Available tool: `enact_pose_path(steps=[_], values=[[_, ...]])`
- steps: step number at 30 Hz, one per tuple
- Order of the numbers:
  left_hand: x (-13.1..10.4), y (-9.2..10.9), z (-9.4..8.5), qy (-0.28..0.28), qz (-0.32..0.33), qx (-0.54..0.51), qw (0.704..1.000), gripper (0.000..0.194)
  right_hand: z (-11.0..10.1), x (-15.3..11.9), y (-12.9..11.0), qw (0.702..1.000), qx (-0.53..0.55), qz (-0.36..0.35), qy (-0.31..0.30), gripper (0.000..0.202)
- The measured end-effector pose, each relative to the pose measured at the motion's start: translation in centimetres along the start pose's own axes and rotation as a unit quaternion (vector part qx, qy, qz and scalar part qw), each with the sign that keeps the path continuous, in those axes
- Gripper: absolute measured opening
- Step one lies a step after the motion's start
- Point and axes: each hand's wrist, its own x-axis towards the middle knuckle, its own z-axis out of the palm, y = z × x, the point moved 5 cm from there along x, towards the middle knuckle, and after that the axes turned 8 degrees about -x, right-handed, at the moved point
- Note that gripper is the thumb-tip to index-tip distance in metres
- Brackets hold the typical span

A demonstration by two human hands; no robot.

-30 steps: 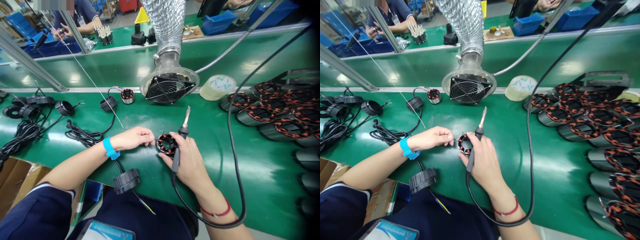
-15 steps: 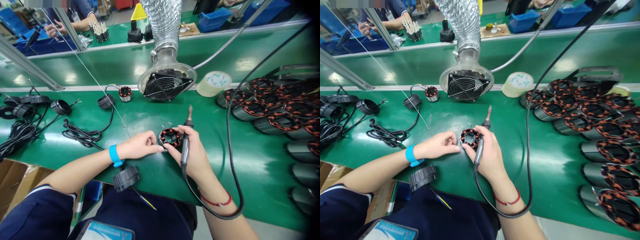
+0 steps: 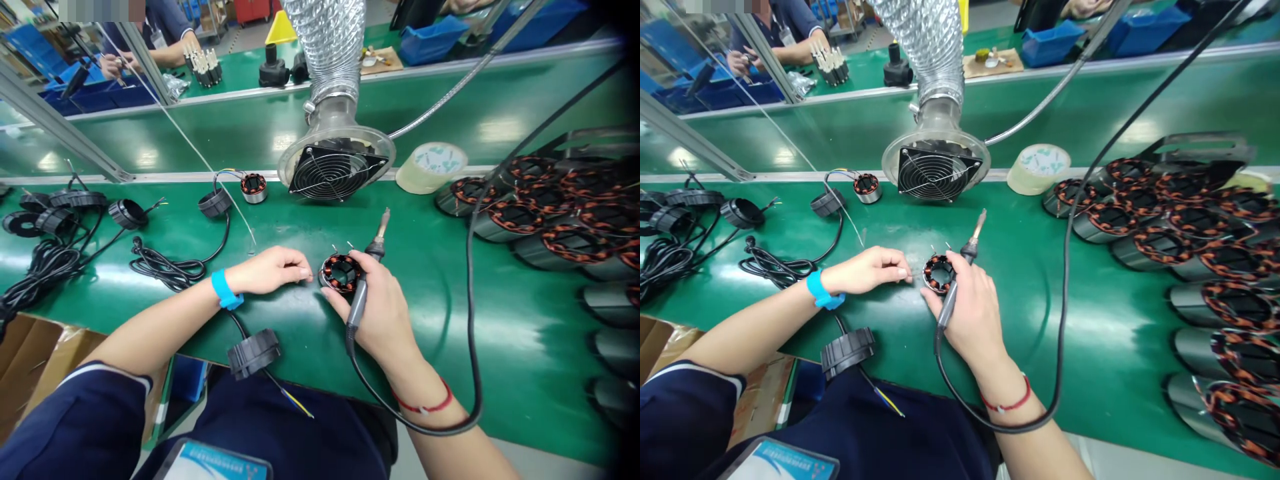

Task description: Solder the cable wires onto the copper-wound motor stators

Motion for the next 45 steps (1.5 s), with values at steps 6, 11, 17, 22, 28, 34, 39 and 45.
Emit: enact_pose_path(steps=[6,11,17,22,28,34,39,45], values=[[1.2,-1.4,1.2,-0.099,-0.096,-0.206,0.969,0.034,-0.4,0.2,-0.6,0.99,0.075,-0.104,-0.065,0.05],[-1.7,1.3,-0.1,-0.024,-0.056,-0.061,0.996,0.022,-1.3,0.5,0.9,0.982,0.123,-0.083,-0.119,0.06],[-9.9,6.0,6.6,-0.222,0.198,0.41,0.862,0.013,-2.3,0.6,1.7,0.979,0.191,-0.04,-0.053,0.063],[-10.0,4.0,8.3,-0.144,0.211,0.589,0.767,0.013,-3.7,0.7,1.3,0.982,0.176,-0.034,0.058,0.053],[-5.8,3.7,3.4,-0.031,0.167,0.623,0.764,0.015,-5.5,0.3,-0.1,0.987,0.135,0.042,0.081,0.036],[-5.1,3.2,1.5,0.02,0.184,0.591,0.785,0.018,-4.5,-1.0,-2.6,0.989,0.14,0.034,-0.014,0.034],[-5.2,3.1,1.1,0.043,0.192,0.585,0.787,0.025,-3.6,-1.2,-4.4,0.998,0.038,-0.038,-0.018,0.032],[-5.5,2.8,0.9,0.054,0.189,0.583,0.789,0.027,-3.4,-2.3,-5.0,0.999,0.017,0.006,0.044,0.036]])
